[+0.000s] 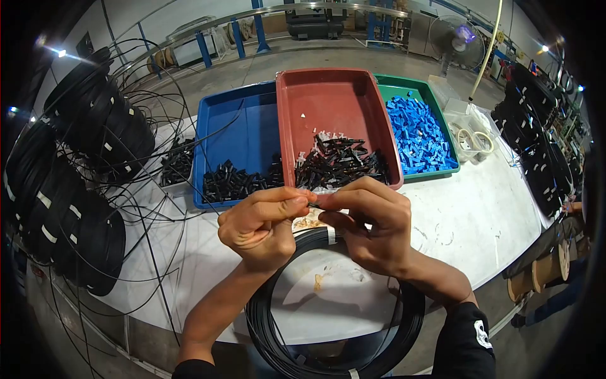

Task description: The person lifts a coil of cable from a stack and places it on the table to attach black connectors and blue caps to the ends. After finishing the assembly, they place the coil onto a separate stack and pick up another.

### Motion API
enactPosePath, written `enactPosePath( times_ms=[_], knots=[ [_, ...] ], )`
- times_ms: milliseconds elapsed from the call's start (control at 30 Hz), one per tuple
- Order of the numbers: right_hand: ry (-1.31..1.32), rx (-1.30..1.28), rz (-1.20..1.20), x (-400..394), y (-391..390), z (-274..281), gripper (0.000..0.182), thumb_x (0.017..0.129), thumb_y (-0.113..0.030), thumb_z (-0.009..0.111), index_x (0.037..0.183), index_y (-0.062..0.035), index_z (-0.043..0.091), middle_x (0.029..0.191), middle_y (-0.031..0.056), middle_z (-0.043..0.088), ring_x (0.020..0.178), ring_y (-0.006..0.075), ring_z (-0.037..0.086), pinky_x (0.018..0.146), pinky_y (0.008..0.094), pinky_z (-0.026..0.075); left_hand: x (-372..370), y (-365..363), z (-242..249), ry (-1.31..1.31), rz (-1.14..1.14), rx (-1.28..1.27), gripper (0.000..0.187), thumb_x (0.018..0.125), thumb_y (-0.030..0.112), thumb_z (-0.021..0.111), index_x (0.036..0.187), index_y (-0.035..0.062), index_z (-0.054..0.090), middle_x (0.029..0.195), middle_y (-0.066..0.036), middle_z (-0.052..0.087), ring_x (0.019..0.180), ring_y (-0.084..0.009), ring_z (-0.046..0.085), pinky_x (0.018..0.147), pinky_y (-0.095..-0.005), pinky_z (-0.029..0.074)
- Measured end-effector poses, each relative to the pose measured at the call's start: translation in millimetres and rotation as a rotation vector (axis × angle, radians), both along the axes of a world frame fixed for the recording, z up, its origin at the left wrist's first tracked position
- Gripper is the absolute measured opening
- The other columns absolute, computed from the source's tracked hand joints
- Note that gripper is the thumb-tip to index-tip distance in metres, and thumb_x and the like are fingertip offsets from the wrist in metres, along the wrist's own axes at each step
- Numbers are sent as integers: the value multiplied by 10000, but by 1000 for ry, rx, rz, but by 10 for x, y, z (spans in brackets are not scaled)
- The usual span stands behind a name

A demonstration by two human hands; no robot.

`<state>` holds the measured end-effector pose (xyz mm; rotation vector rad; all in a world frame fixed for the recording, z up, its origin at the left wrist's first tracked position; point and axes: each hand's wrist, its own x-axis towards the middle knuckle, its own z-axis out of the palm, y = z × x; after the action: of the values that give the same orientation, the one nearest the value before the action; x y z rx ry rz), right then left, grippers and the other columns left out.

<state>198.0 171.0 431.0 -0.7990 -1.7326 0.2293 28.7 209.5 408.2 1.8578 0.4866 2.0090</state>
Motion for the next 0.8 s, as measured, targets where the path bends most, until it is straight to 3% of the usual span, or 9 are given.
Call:
enactPosePath(
  times_ms=[33,133,267,433,533,633,700,800],
  knots=[
    [-23,170,-51,-4,29,-37,250,731,85,748,951,-33,722,817,74,635,590,162,600,490,278,460,-3,-13,0,2,1,-1,227,701,-205,614,775,-19,720,829,-151,742,690,-193,739,633,-269,617],
    [-138,219,-121,60,-62,20,324,690,134,727,971,-28,743,824,85,663,641,173,657,540,289,521,34,-50,-3,14,-52,-6,268,721,-239,550,805,-42,711,860,-169,738,728,-187,737,669,-270,621],
    [-199,449,-148,88,5,-89,384,605,148,704,957,0,743,790,66,643,591,164,620,490,279,493,83,-160,-13,-81,-175,-198,283,742,-258,506,815,-66,701,886,-183,728,783,-193,732,714,-280,623],
    [-254,511,-194,48,6,-150,369,576,133,687,925,18,726,718,49,590,519,139,545,424,274,424,96,-167,-68,-30,-129,-235,286,768,-248,491,850,-50,681,916,-189,716,761,-191,707,682,-296,618],
    [-194,389,-235,18,-44,-149,409,534,119,649,928,32,720,715,51,583,513,134,532,417,276,417,97,-130,-80,47,-47,-92,301,765,-247,471,845,-52,685,911,-189,717,765,-191,708,690,-294,617],
    [-216,404,-242,38,-37,-161,437,505,95,624,927,31,717,711,51,577,506,131,519,413,279,411,117,-160,-92,27,-39,-110,315,761,-244,454,836,-56,695,906,-185,718,772,-194,709,700,-290,615],
    [-273,542,-250,63,2,-197,433,515,94,606,927,17,717,712,47,574,505,135,516,416,280,413,152,-223,-35,-77,-143,-280,321,758,-245,457,838,-60,707,903,-182,722,777,-197,710,705,-284,609],
    [-274,508,-252,70,8,-216,431,526,95,598,931,8,718,717,46,573,508,137,516,415,271,401,164,-210,-58,-24,-83,-270,329,752,-247,455,847,-65,712,908,-182,726,774,-191,708,708,-282,603]
  ],
)
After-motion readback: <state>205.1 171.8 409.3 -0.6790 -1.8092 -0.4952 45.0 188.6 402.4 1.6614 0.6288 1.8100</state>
